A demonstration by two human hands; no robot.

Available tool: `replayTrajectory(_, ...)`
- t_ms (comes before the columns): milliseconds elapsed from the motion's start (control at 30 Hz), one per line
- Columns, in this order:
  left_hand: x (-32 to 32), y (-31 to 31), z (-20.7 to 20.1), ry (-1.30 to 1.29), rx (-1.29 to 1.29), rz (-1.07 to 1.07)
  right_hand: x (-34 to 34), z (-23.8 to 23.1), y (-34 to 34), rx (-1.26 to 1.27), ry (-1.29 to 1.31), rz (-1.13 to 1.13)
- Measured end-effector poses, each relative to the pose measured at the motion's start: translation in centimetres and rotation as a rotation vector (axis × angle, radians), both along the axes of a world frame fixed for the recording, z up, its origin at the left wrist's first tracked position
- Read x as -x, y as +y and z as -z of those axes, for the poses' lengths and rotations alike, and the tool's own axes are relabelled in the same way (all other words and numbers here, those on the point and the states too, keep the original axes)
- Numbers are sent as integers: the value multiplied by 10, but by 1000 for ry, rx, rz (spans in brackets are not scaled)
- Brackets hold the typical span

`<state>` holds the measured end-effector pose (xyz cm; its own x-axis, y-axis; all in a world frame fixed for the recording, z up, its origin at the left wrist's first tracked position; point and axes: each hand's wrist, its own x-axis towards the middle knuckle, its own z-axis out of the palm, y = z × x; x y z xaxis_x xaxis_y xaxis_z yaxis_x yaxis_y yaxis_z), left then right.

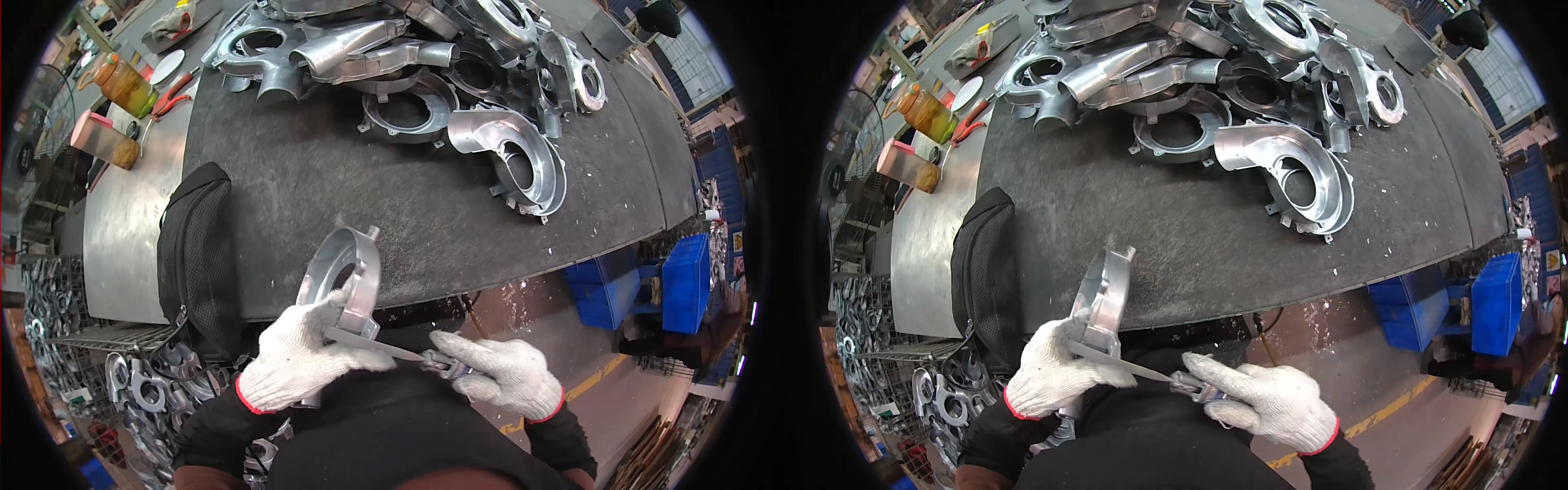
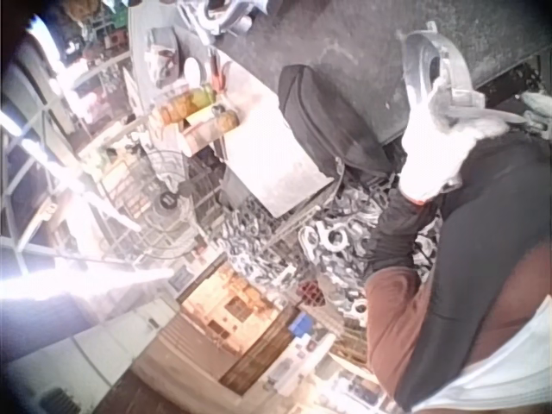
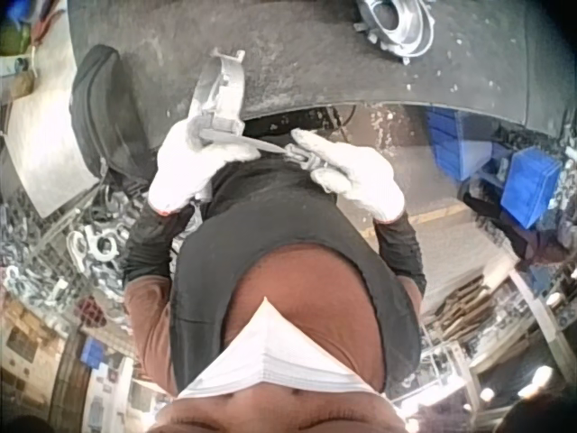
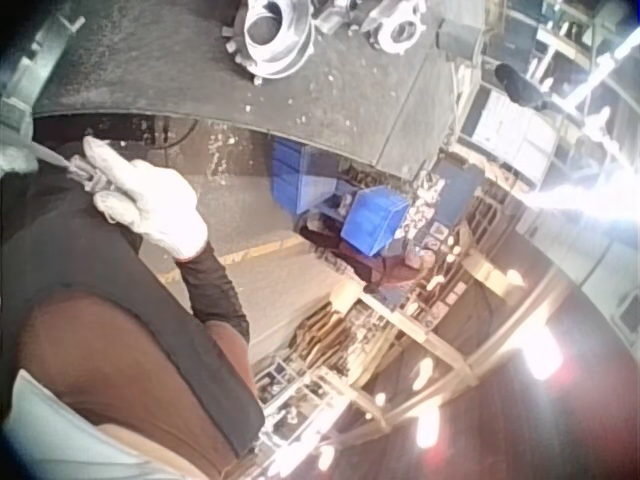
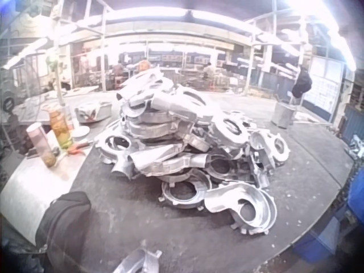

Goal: The person deburrs metal pump housings using a pneumatic file, smoothing the outer edges and inner rims of each component while turning it by hand before picking up another piece.

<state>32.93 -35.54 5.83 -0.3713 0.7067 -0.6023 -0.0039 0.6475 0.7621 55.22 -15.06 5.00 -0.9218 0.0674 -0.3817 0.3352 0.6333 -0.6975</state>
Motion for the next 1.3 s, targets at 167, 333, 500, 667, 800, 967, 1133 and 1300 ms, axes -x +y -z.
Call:
replayTrajectory(167,-5,-6,42,-516,-611,-280,16,20,-23,142,109,42)
replayTrajectory(333,-18,6,41,-649,-780,-515,24,19,-29,329,180,205)
replayTrajectory(500,-13,4,60,-626,-890,-414,24,11,-24,605,-178,414)
replayTrajectory(667,-20,14,42,-565,-752,-581,26,7,-24,494,-108,318)
replayTrajectory(800,-12,10,60,-549,-839,-432,21,6,-23,500,-158,378)
replayTrajectory(967,-19,7,59,-630,-832,-561,23,-2,-28,240,-121,216)
replayTrajectory(1133,-19,7,70,-552,-917,-521,20,-7,-31,373,-219,385)
replayTrajectory(1300,-18,12,73,-500,-879,-517,13,-3,-31,294,26,262)
